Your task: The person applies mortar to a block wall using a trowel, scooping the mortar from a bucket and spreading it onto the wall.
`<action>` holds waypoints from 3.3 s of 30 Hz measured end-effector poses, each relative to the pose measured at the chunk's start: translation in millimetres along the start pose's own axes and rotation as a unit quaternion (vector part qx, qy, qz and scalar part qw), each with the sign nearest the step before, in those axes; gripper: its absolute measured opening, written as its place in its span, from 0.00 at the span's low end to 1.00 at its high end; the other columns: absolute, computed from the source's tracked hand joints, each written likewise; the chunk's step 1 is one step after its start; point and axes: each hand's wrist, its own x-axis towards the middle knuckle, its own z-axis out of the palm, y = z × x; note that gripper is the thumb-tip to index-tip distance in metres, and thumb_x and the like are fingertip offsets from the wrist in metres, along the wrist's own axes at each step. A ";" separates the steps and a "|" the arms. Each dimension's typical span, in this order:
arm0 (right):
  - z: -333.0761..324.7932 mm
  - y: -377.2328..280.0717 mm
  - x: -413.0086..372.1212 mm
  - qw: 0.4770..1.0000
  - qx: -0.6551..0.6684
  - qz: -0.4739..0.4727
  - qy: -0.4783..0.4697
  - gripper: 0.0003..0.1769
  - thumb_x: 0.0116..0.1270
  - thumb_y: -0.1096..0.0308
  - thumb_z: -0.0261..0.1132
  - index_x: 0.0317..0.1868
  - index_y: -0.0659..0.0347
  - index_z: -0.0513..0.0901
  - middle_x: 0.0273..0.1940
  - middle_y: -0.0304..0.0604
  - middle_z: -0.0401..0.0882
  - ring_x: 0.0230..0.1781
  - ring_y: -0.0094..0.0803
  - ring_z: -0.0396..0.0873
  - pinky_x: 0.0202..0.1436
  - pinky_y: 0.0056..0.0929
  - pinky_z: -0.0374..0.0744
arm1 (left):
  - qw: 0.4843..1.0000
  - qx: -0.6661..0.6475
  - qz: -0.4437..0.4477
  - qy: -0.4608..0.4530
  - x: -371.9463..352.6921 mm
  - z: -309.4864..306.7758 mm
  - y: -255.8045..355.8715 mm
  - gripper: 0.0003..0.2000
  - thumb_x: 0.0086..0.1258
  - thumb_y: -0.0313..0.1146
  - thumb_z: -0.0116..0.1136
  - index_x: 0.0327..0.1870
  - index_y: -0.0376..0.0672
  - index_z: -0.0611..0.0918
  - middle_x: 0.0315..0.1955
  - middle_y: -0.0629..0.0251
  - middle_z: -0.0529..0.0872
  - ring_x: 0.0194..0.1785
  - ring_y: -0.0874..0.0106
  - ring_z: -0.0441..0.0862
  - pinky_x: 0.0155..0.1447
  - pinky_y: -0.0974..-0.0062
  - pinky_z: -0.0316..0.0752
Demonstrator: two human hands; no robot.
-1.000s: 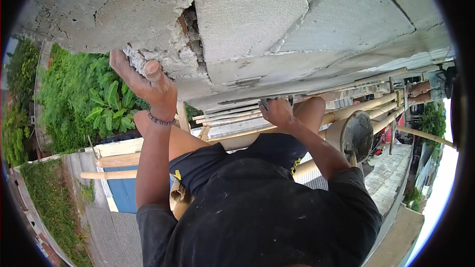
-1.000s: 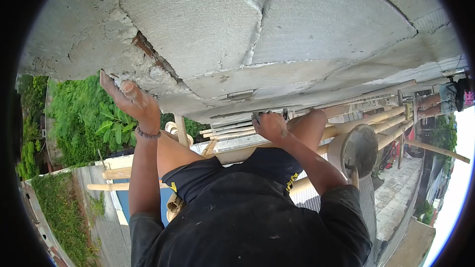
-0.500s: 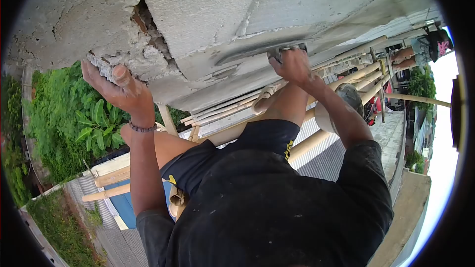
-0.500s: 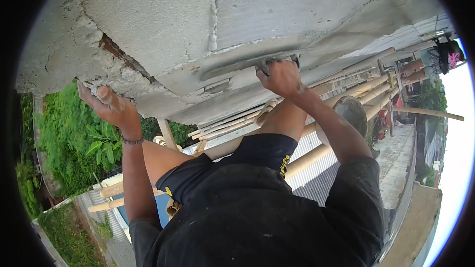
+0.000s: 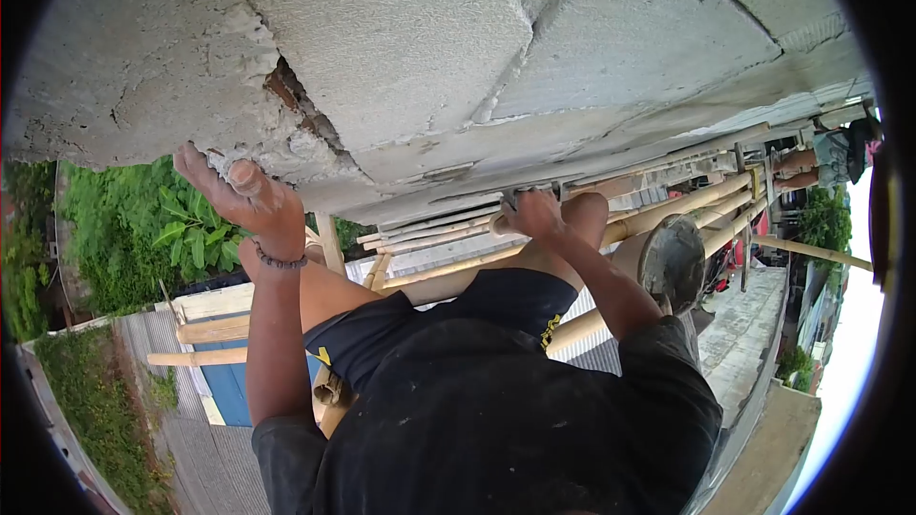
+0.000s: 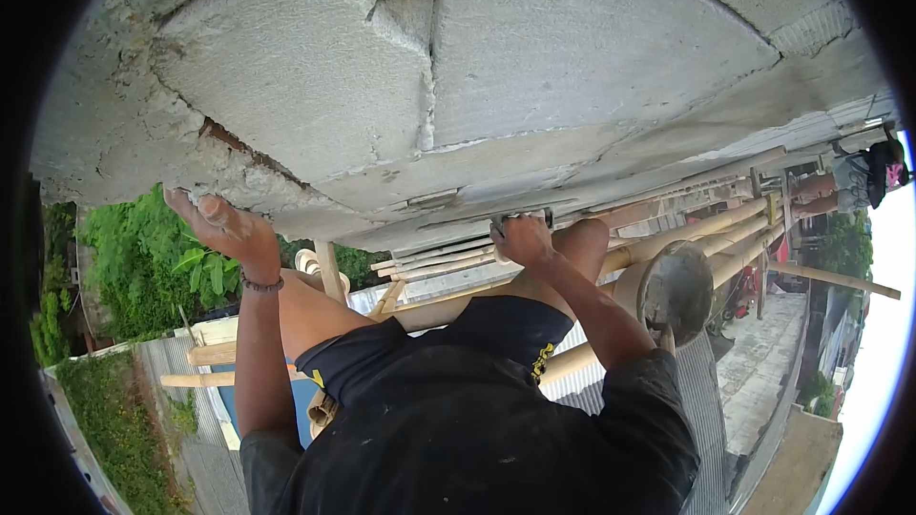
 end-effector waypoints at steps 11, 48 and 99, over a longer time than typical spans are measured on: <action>-94.7 45.8 -2.1 0.982 -0.030 0.013 0.187 0.18 0.59 0.55 0.67 0.30 0.64 0.86 0.27 0.55 0.84 0.29 0.53 0.83 0.39 0.47 0.82 | 0.999 -0.005 0.047 0.000 10.4 -3.1 1.7 0.31 0.79 0.46 0.41 0.67 0.21 0.62 0.66 0.35 0.66 0.72 0.45 0.61 0.74 0.52 0.53; -348.1 69.6 -125.9 0.848 -0.036 0.049 0.526 0.11 0.58 0.63 0.72 0.33 0.63 0.84 0.26 0.45 0.84 0.27 0.42 0.84 0.33 0.39 0.80 | 0.997 0.032 0.070 0.026 23.9 -4.1 41.1 0.28 0.82 0.46 0.34 0.65 0.24 0.65 0.62 0.39 0.68 0.68 0.44 0.63 0.66 0.43 0.62; 44.0 42.1 21.4 0.998 0.016 -0.028 0.056 0.21 0.66 0.52 0.57 0.32 0.61 0.86 0.28 0.55 0.84 0.32 0.52 0.84 0.43 0.47 0.81 | 0.997 0.039 0.010 0.059 15.4 4.4 29.4 0.43 0.76 0.65 0.27 0.64 0.22 0.65 0.62 0.38 0.68 0.64 0.47 0.66 0.69 0.55 0.58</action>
